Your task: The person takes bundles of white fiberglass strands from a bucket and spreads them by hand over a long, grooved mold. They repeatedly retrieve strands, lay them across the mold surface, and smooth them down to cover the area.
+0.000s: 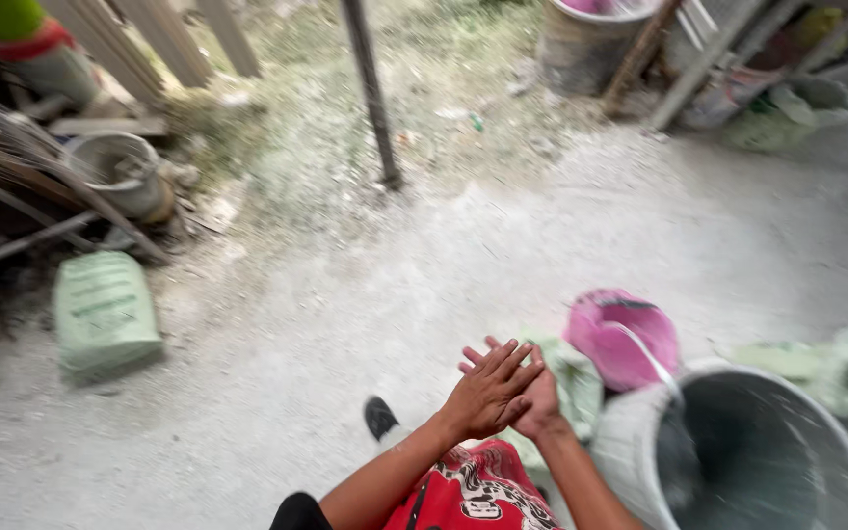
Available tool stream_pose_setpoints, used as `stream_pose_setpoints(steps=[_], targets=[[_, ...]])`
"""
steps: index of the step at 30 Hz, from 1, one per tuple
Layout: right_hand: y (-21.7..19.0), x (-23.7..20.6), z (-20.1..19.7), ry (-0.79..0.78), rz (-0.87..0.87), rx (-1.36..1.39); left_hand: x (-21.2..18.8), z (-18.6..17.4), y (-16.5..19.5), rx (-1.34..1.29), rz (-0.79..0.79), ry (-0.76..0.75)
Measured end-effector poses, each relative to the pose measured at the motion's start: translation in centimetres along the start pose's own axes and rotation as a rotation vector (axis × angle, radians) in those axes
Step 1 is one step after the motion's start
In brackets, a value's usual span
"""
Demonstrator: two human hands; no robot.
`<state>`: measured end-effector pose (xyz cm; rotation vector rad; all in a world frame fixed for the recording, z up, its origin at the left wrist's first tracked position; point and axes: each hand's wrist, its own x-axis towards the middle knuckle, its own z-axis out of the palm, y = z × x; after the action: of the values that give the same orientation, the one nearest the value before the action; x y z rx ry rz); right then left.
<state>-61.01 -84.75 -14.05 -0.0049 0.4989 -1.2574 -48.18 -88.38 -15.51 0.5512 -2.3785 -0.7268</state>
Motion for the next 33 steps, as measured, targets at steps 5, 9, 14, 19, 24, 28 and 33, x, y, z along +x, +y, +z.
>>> stream_pose_setpoints(steps=[5, 9, 14, 19, 24, 28, 33], targets=[[0.4, 9.3, 9.1, -0.448, 0.122, 0.144, -2.2, -11.2, -10.5, 0.303, -0.182, -0.019], [-0.7, 16.4, 10.6, -0.047, -0.144, -0.328, -1.7, -18.0, -17.9, 0.199, -0.495, 0.119], [-4.0, 25.3, 7.0, 0.107, -0.335, -0.664, 3.3, -24.2, -25.7, -0.033, -0.583, 0.285], [-6.6, 34.8, 5.3, 0.339, -0.231, -1.017, 13.5, -30.4, -33.1, -0.085, -0.564, 0.269], [-12.1, 43.8, 7.1, 0.274, -0.154, -1.032, 27.5, -38.5, -40.4, -0.035, -0.459, 0.362], [-18.6, 50.3, 9.8, 0.092, -0.209, -1.118, 38.8, -46.6, -45.0, 0.192, -0.258, 0.505], [-24.4, 58.0, 13.7, 0.023, -0.423, -1.069, 51.5, -56.2, -50.3, 0.135, -0.153, 0.744]])
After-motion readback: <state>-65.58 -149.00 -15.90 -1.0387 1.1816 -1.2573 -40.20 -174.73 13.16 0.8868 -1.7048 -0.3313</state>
